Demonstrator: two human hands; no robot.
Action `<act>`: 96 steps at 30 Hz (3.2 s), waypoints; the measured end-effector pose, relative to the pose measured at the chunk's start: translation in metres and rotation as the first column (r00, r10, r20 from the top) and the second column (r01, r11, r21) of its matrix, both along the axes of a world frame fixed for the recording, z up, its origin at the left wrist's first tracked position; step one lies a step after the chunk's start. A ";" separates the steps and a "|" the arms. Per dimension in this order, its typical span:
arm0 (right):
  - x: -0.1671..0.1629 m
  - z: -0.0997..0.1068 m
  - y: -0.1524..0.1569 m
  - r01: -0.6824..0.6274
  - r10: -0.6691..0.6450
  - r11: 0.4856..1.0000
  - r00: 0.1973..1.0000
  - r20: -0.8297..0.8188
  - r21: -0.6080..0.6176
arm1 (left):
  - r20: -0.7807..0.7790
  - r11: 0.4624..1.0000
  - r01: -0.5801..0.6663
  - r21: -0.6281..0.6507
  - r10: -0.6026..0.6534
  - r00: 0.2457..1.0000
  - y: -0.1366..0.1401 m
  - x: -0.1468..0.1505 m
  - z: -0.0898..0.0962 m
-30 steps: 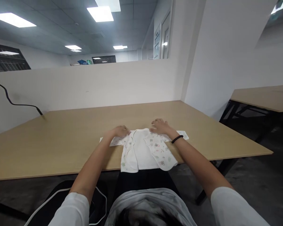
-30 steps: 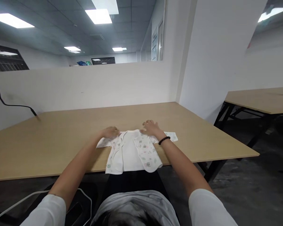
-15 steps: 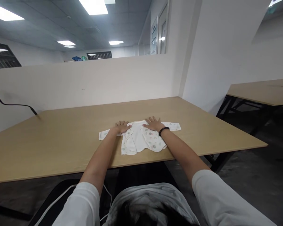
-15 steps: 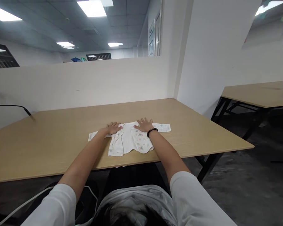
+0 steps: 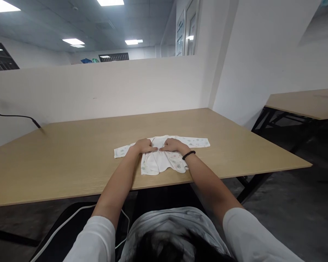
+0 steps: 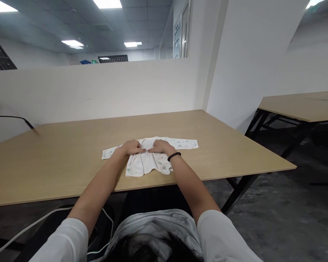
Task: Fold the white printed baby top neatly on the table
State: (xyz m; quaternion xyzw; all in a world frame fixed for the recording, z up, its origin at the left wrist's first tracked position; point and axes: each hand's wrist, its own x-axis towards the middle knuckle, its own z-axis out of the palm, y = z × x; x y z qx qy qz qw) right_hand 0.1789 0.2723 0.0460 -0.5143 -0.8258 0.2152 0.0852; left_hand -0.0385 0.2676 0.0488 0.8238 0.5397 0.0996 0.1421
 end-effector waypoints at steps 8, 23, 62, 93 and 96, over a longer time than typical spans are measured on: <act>0.012 -0.003 0.011 -0.054 0.024 0.990 0.973 -0.228 -0.127 | 0.204 0.992 0.041 -0.119 -0.016 0.979 -0.008 0.001 0.009; 0.018 -0.006 0.015 -0.017 -0.142 0.951 0.862 -0.487 -0.309 | 0.427 0.992 -0.044 -0.122 0.092 0.900 -0.006 0.033 -0.017; -0.006 -0.046 0.020 0.103 0.034 0.980 0.755 -0.655 0.169 | 0.567 0.979 -0.168 0.114 0.074 0.820 0.018 0.035 -0.057; -0.005 -0.052 0.017 0.021 0.190 0.948 0.761 -0.620 0.316 | 0.607 0.977 -0.202 0.071 0.118 0.786 0.010 0.040 -0.053; -0.005 -0.050 0.018 0.014 0.194 0.945 0.781 -0.593 0.327 | 0.607 0.976 -0.208 0.061 0.129 0.784 0.011 0.040 -0.053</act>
